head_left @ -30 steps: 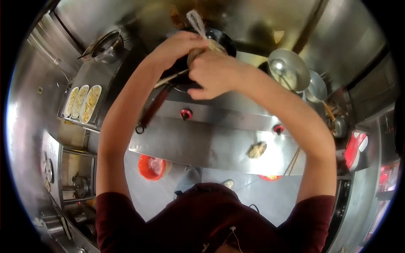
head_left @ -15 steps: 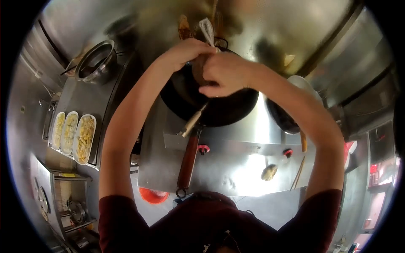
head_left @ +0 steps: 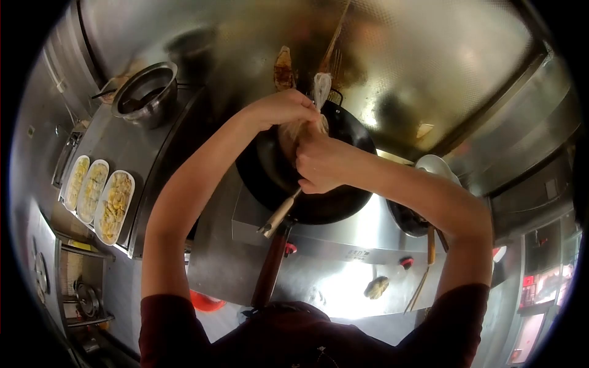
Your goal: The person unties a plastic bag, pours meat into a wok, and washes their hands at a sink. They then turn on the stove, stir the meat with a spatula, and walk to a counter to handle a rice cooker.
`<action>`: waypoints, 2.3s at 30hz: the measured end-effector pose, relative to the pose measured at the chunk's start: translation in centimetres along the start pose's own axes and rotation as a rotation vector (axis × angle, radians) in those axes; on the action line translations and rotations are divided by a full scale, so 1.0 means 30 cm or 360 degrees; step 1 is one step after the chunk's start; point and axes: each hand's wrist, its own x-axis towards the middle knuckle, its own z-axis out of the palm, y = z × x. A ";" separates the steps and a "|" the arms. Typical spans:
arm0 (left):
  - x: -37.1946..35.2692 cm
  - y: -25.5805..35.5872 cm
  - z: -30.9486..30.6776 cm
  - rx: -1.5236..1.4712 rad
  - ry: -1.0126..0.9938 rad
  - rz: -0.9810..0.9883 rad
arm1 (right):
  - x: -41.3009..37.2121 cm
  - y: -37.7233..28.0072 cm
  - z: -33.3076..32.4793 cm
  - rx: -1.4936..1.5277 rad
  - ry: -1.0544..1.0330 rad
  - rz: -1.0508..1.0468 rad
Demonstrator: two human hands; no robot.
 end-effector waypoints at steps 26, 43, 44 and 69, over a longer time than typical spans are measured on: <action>0.090 -0.184 0.074 -0.0422 -0.0003 -0.0240 | -0.064 0.110 0.226 0.0796 0.0457 -0.0302; 0.174 -0.345 0.089 0.1014 0.0924 -0.0058 | -0.063 -0.025 0.381 0.1152 0.1031 0.0329; 0.173 -0.363 0.085 0.0991 0.0909 -0.0036 | -0.074 -0.015 0.385 0.1179 0.0980 0.0387; 0.178 -0.331 0.067 0.0520 0.0470 0.0263 | 0.003 0.157 0.466 0.2062 0.0936 0.1252</action>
